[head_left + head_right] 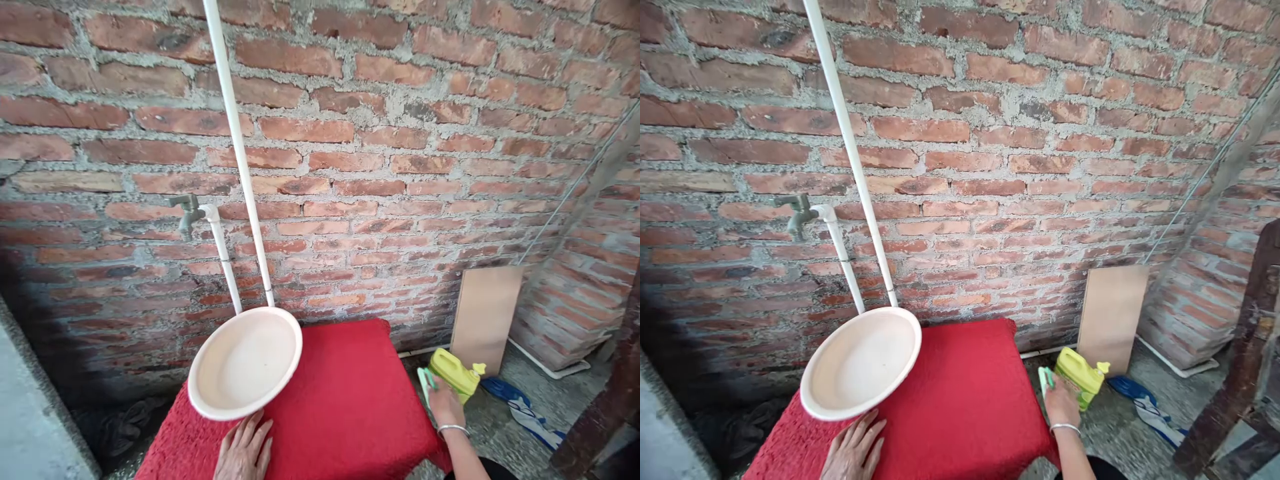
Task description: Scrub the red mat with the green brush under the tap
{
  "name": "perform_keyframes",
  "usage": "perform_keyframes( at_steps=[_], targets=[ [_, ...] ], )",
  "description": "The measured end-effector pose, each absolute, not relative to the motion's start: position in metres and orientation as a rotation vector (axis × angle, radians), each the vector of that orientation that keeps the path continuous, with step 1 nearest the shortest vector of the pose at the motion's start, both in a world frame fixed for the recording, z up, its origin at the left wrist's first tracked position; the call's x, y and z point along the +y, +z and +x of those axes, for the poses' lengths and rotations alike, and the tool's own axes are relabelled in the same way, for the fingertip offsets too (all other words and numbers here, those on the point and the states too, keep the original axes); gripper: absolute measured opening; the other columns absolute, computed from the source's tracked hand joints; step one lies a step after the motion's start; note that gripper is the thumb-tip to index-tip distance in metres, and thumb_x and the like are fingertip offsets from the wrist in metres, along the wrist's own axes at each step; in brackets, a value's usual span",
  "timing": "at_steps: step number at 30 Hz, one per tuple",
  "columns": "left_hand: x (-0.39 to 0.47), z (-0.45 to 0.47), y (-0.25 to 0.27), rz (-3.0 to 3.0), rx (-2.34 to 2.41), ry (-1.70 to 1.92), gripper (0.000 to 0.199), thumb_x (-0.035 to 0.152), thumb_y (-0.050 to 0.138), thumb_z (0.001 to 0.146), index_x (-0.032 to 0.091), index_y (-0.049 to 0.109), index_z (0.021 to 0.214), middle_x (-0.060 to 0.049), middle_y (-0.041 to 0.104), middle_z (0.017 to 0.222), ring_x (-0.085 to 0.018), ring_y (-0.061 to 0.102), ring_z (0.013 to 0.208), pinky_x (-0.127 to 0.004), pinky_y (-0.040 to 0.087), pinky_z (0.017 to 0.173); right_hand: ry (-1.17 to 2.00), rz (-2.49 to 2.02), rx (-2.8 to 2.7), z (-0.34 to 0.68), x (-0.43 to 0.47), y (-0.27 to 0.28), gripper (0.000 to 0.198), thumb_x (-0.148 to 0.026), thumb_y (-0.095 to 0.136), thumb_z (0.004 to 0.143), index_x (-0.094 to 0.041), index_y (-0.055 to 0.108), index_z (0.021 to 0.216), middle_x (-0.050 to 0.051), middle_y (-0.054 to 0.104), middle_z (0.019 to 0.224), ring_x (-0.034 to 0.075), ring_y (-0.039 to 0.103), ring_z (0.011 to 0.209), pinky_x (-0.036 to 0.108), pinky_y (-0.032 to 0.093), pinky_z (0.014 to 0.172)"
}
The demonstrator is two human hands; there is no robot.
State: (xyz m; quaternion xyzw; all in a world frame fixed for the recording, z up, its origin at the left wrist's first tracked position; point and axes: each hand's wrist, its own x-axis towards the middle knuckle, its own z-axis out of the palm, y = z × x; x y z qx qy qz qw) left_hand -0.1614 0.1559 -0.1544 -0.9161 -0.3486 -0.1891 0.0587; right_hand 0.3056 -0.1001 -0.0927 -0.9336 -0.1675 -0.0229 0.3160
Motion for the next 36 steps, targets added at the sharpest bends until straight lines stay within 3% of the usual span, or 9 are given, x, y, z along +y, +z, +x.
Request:
perform_keyframes(
  at_steps=[3, 6, 10, 15, 21, 28, 36],
  targets=[
    [0.154, -0.161, -0.155, -2.736, -1.013, -0.652, 0.036, 0.025, 0.055, 0.090, 0.037, 0.076, 0.117, -0.001, 0.072, 0.131, -0.022, 0.067, 0.120, -0.040, 0.051, 0.098, -0.148, -2.424, -0.469, 0.296, -0.088, -0.087, 0.050, -0.044, 0.043, 0.083, -0.016, 0.070, 0.115, 0.018, 0.072, 0.100, 0.034, 0.066, 0.102, 0.049, 0.050, 0.095],
    [0.152, -0.160, -0.153, -2.685, -0.969, -0.735, 0.034, 0.024, 0.056, 0.090, 0.036, 0.076, 0.115, -0.001, 0.073, 0.129, -0.021, 0.068, 0.117, -0.038, 0.051, 0.098, -0.216, -2.280, -0.768, 0.255, -0.051, -0.072, 0.051, -0.045, 0.039, 0.090, -0.018, 0.067, 0.123, 0.015, 0.068, 0.103, 0.030, 0.063, 0.099, 0.044, 0.049, 0.096],
    [0.152, -0.160, -0.152, -2.599, -0.847, -0.860, 0.032, 0.024, 0.057, 0.089, 0.034, 0.075, 0.113, -0.001, 0.074, 0.125, -0.019, 0.069, 0.112, -0.035, 0.050, 0.095, -0.067, -2.255, -1.232, 0.157, 0.021, -0.054, 0.040, -0.029, 0.041, 0.094, -0.028, 0.067, 0.125, 0.009, 0.065, 0.107, 0.024, 0.062, 0.096, 0.035, 0.049, 0.087],
    [0.157, -0.160, -0.165, -2.579, -0.822, -0.927, 0.030, 0.024, 0.055, 0.090, 0.034, 0.074, 0.111, -0.002, 0.075, 0.123, -0.019, 0.069, 0.111, -0.035, 0.049, 0.096, -0.063, -2.324, -1.678, 0.066, 0.084, -0.054, 0.049, -0.010, 0.044, 0.092, -0.034, 0.064, 0.130, 0.007, 0.063, 0.120, 0.026, 0.059, 0.114, 0.040, 0.042, 0.102],
    [0.158, -0.157, -0.164, -2.541, -0.750, -0.990, 0.029, 0.025, 0.056, 0.089, 0.034, 0.073, 0.111, -0.001, 0.075, 0.121, -0.019, 0.070, 0.108, -0.034, 0.047, 0.095, -0.178, -2.635, -1.458, 0.139, 0.070, -0.043, 0.046, -0.017, 0.048, 0.095, -0.036, 0.062, 0.135, 0.008, 0.066, 0.116, 0.024, 0.063, 0.107, 0.035, 0.045, 0.093],
    [0.152, -0.152, -0.154, -2.608, -0.868, -0.910, 0.030, 0.026, 0.058, 0.087, 0.035, 0.076, 0.108, 0.000, 0.076, 0.120, -0.020, 0.069, 0.108, -0.035, 0.049, 0.094, -0.314, -2.928, -0.885, 0.259, -0.024, -0.012, 0.042, -0.022, 0.043, 0.094, -0.018, 0.068, 0.127, 0.018, 0.067, 0.095, 0.031, 0.068, 0.079, 0.042, 0.048, 0.068],
    [0.136, -0.148, -0.137, -2.653, -1.057, -0.857, 0.033, 0.019, 0.053, 0.089, 0.033, 0.076, 0.108, -0.003, 0.075, 0.124, -0.021, 0.068, 0.115, -0.039, 0.049, 0.101, -0.224, -2.549, -1.359, 0.153, 0.066, -0.037, 0.039, -0.022, 0.049, 0.096, -0.028, 0.064, 0.132, 0.010, 0.064, 0.109, 0.024, 0.064, 0.098, 0.034, 0.049, 0.087]
  ],
)
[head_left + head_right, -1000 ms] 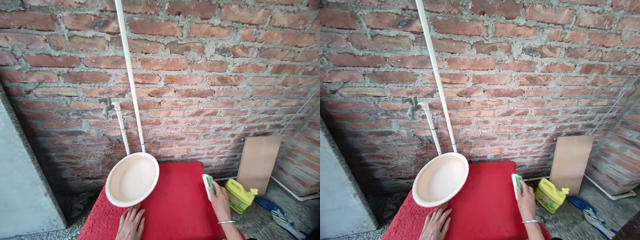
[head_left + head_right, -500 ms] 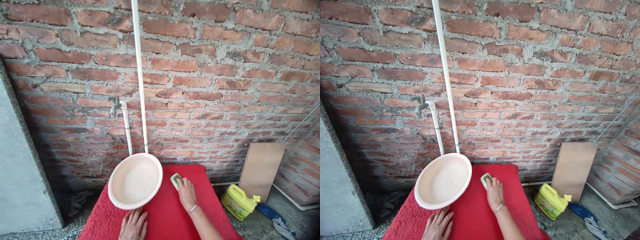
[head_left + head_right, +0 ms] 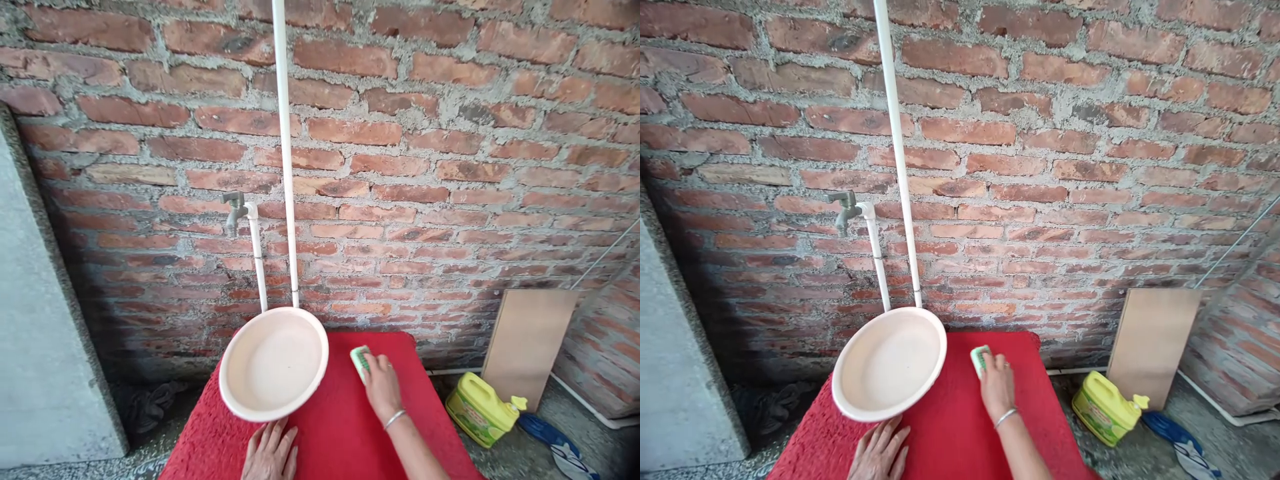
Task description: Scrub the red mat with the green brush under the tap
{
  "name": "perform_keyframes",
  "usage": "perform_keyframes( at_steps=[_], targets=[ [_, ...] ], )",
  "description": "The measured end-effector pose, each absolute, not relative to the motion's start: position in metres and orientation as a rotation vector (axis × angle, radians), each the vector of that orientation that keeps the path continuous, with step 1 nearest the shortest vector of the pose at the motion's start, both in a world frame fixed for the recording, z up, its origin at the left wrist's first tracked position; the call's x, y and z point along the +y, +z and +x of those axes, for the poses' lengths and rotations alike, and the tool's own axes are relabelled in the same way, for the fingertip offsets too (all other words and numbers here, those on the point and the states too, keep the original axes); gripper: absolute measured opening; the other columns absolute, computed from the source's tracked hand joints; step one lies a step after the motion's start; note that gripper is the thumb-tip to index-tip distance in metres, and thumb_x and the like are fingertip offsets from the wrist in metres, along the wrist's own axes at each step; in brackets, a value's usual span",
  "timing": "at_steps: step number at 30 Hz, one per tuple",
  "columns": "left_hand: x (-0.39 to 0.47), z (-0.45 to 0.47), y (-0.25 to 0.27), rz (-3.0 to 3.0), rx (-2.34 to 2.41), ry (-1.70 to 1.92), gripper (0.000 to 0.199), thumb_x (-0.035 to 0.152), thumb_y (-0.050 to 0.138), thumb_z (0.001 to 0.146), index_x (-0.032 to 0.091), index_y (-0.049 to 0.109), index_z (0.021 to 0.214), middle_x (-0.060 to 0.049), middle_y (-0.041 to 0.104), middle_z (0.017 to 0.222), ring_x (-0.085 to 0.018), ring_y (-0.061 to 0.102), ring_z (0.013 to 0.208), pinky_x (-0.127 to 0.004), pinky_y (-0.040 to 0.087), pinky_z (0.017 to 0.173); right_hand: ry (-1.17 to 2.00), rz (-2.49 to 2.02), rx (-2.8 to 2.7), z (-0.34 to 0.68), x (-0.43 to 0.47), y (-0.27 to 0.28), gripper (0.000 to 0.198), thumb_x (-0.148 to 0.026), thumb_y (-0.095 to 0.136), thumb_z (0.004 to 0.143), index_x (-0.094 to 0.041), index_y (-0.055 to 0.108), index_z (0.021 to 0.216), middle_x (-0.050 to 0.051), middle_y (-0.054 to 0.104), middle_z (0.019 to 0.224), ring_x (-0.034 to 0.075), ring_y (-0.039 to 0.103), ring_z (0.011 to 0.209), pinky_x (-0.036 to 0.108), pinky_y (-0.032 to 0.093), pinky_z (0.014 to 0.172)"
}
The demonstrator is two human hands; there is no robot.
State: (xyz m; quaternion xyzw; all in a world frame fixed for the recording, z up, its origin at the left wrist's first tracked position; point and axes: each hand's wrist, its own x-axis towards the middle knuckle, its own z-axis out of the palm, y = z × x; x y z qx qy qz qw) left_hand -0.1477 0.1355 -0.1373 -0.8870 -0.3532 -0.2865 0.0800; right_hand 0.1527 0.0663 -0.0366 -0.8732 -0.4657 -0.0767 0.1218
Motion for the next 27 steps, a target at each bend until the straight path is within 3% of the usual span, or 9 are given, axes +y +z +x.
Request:
perform_keyframes(
  at_steps=[4, 8, 13, 17, 20, 23, 27],
  targets=[
    [0.134, -0.149, -0.134, -2.648, -1.045, -0.827, 0.033, 0.019, 0.054, 0.088, 0.033, 0.076, 0.108, -0.003, 0.075, 0.122, -0.022, 0.068, 0.113, -0.039, 0.049, 0.100, -0.162, -2.401, -1.568, 0.097, 0.117, -0.048, 0.036, -0.019, 0.050, 0.096, -0.031, 0.066, 0.126, 0.007, 0.064, 0.112, 0.022, 0.062, 0.102, 0.034, 0.046, 0.092],
    [0.145, -0.155, -0.141, -2.660, -0.905, -0.835, 0.031, 0.023, 0.057, 0.089, 0.034, 0.075, 0.110, -0.001, 0.076, 0.120, -0.020, 0.069, 0.109, -0.036, 0.049, 0.097, -0.191, -2.476, -1.487, 0.133, 0.118, -0.044, 0.037, -0.019, 0.051, 0.096, -0.030, 0.065, 0.128, 0.008, 0.064, 0.110, 0.022, 0.062, 0.102, 0.035, 0.045, 0.092],
    [0.143, -0.154, -0.136, -2.709, -0.891, -0.835, 0.031, 0.024, 0.059, 0.089, 0.034, 0.073, 0.115, -0.001, 0.074, 0.124, -0.021, 0.067, 0.112, -0.037, 0.048, 0.097, -0.292, -2.710, -1.129, 0.246, 0.043, -0.022, 0.041, -0.021, 0.045, 0.093, -0.020, 0.068, 0.127, 0.018, 0.065, 0.104, 0.029, 0.066, 0.092, 0.043, 0.047, 0.079],
    [0.124, -0.147, -0.114, -2.739, -1.086, -0.828, 0.032, 0.020, 0.056, 0.091, 0.032, 0.072, 0.117, -0.002, 0.072, 0.125, -0.023, 0.063, 0.119, -0.042, 0.043, 0.106, -0.314, -2.773, -0.932, 0.285, -0.026, -0.013, 0.046, -0.033, 0.041, 0.091, -0.017, 0.071, 0.122, 0.019, 0.063, 0.080, 0.036, 0.067, 0.072, 0.050, 0.049, 0.069],
    [0.116, -0.144, -0.099, -2.780, -1.159, -0.840, 0.031, 0.020, 0.053, 0.094, 0.031, 0.072, 0.116, -0.003, 0.070, 0.127, -0.023, 0.060, 0.122, -0.043, 0.040, 0.109, -0.303, -2.527, -1.011, 0.250, -0.050, -0.025, 0.056, -0.047, 0.033, 0.093, -0.020, 0.069, 0.126, 0.019, 0.064, 0.088, 0.039, 0.068, 0.084, 0.054, 0.052, 0.078],
    [0.116, -0.143, -0.092, -2.828, -1.208, -0.836, 0.028, 0.023, 0.052, 0.096, 0.030, 0.072, 0.115, -0.004, 0.069, 0.128, -0.023, 0.058, 0.124, -0.043, 0.039, 0.110, -0.164, -2.219, -1.188, 0.168, -0.051, -0.051, 0.054, -0.055, 0.032, 0.096, -0.027, 0.068, 0.125, 0.015, 0.065, 0.106, 0.034, 0.068, 0.098, 0.047, 0.055, 0.087],
    [0.118, -0.144, -0.091, -2.863, -1.237, -0.766, 0.031, 0.020, 0.050, 0.097, 0.029, 0.073, 0.116, -0.005, 0.067, 0.133, -0.023, 0.055, 0.128, -0.044, 0.038, 0.111, -0.004, -2.015, -1.652, 0.050, -0.029, -0.081, 0.039, -0.040, 0.043, 0.100, -0.039, 0.059, 0.135, 0.006, 0.066, 0.117, 0.025, 0.068, 0.103, 0.035, 0.056, 0.089]
  ],
)
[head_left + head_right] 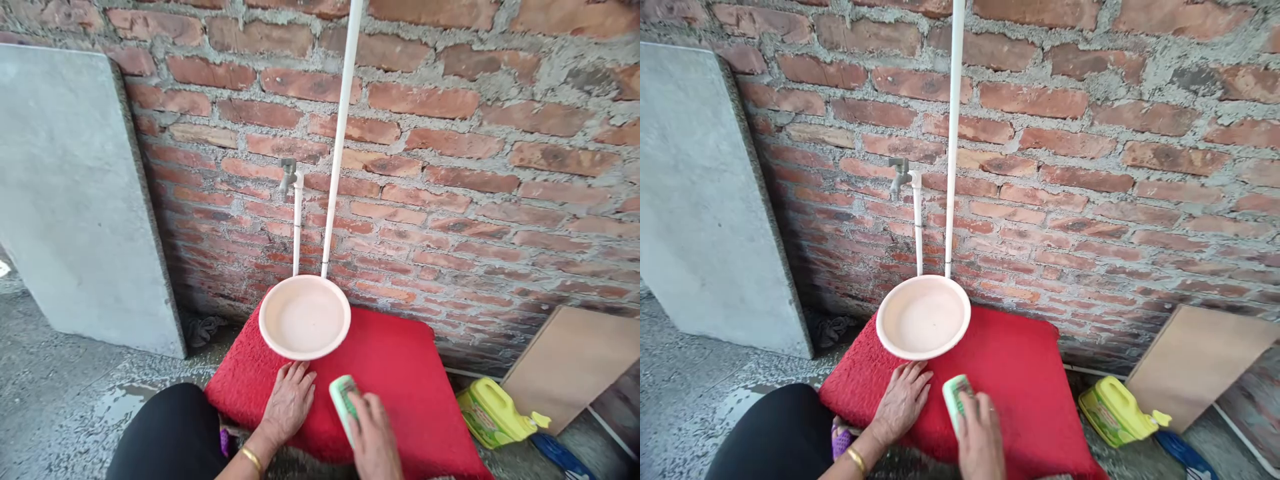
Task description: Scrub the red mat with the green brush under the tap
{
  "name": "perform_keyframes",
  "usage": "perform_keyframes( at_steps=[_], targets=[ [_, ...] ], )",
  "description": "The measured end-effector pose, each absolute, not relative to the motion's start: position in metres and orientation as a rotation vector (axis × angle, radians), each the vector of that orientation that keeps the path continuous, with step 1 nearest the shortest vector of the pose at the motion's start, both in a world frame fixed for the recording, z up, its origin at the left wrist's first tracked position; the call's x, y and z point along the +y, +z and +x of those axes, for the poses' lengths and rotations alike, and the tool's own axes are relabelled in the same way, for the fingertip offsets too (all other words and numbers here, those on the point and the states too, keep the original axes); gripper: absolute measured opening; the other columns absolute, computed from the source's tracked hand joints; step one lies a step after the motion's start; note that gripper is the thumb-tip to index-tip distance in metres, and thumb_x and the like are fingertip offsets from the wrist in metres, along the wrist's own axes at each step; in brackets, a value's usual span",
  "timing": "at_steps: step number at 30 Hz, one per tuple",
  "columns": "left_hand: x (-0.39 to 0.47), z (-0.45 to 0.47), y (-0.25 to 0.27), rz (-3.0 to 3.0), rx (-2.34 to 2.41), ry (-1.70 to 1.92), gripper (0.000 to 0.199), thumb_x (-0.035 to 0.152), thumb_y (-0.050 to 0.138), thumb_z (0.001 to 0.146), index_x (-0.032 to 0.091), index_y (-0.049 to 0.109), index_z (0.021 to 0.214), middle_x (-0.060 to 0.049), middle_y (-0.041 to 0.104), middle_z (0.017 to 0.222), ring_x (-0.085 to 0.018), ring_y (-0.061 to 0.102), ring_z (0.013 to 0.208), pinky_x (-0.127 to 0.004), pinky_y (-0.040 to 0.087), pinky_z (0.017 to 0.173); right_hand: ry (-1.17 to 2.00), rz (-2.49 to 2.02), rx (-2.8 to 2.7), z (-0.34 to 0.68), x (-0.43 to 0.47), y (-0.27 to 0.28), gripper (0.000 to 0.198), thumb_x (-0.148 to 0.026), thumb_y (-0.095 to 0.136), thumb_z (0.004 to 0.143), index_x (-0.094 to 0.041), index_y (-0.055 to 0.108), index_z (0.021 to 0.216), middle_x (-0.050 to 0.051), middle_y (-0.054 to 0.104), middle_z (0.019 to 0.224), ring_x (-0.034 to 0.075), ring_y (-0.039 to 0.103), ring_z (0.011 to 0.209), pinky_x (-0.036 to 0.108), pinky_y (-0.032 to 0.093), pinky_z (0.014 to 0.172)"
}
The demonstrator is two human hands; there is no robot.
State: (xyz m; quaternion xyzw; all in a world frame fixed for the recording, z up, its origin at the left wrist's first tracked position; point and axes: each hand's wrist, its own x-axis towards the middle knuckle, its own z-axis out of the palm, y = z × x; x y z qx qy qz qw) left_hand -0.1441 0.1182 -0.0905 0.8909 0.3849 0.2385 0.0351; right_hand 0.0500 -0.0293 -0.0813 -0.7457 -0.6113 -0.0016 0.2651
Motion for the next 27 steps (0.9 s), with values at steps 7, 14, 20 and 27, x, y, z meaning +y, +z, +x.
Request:
perform_keyframes(
  at_steps=[7, 14, 20, 27],
  targets=[
    [0.121, -0.146, -0.089, 2.714, 1.130, 0.632, 0.046, 0.005, 0.044, 0.094, 0.029, 0.069, 0.124, -0.005, 0.064, 0.136, -0.022, 0.051, 0.132, -0.042, 0.035, 0.113, -0.192, -2.090, -1.818, 0.036, -0.014, -0.094, 0.042, -0.030, 0.050, 0.096, -0.040, 0.057, 0.137, 0.007, 0.066, 0.117, 0.026, 0.067, 0.096, 0.040, 0.055, 0.086],
    [0.128, -0.155, -0.052, 2.461, 1.202, 0.459, 0.048, 0.004, 0.038, 0.091, 0.026, 0.072, 0.116, -0.007, 0.071, 0.112, -0.022, 0.063, 0.107, -0.041, 0.045, 0.101, -0.226, -2.243, -1.367, 0.127, -0.047, -0.085, 0.045, -0.063, 0.037, 0.092, -0.031, 0.064, 0.108, 0.013, 0.066, 0.098, 0.034, 0.067, 0.086, 0.050, 0.055, 0.079],
    [0.169, -0.221, 0.001, 2.321, 1.640, 0.500, 0.045, 0.011, 0.033, 0.097, 0.024, 0.070, 0.120, -0.009, 0.069, 0.112, -0.024, 0.062, 0.109, -0.040, 0.046, 0.096, -0.023, -2.335, -1.323, 0.137, -0.041, -0.076, 0.032, -0.058, 0.049, 0.077, -0.032, 0.056, 0.094, 0.013, 0.070, 0.086, 0.040, 0.068, 0.081, 0.055, 0.052, 0.075],
    [0.193, -0.251, -0.011, 1.905, 1.984, 0.035, 0.043, 0.028, 0.034, 0.102, 0.018, 0.054, 0.140, -0.020, 0.061, 0.125, -0.034, 0.062, 0.117, -0.049, 0.051, 0.090, 0.259, -2.285, -1.605, 0.021, 0.012, -0.042, 0.030, -0.038, 0.061, 0.075, -0.031, 0.059, 0.104, 0.005, 0.072, 0.101, 0.028, 0.069, 0.096, 0.037, 0.052, 0.080]
  ],
)
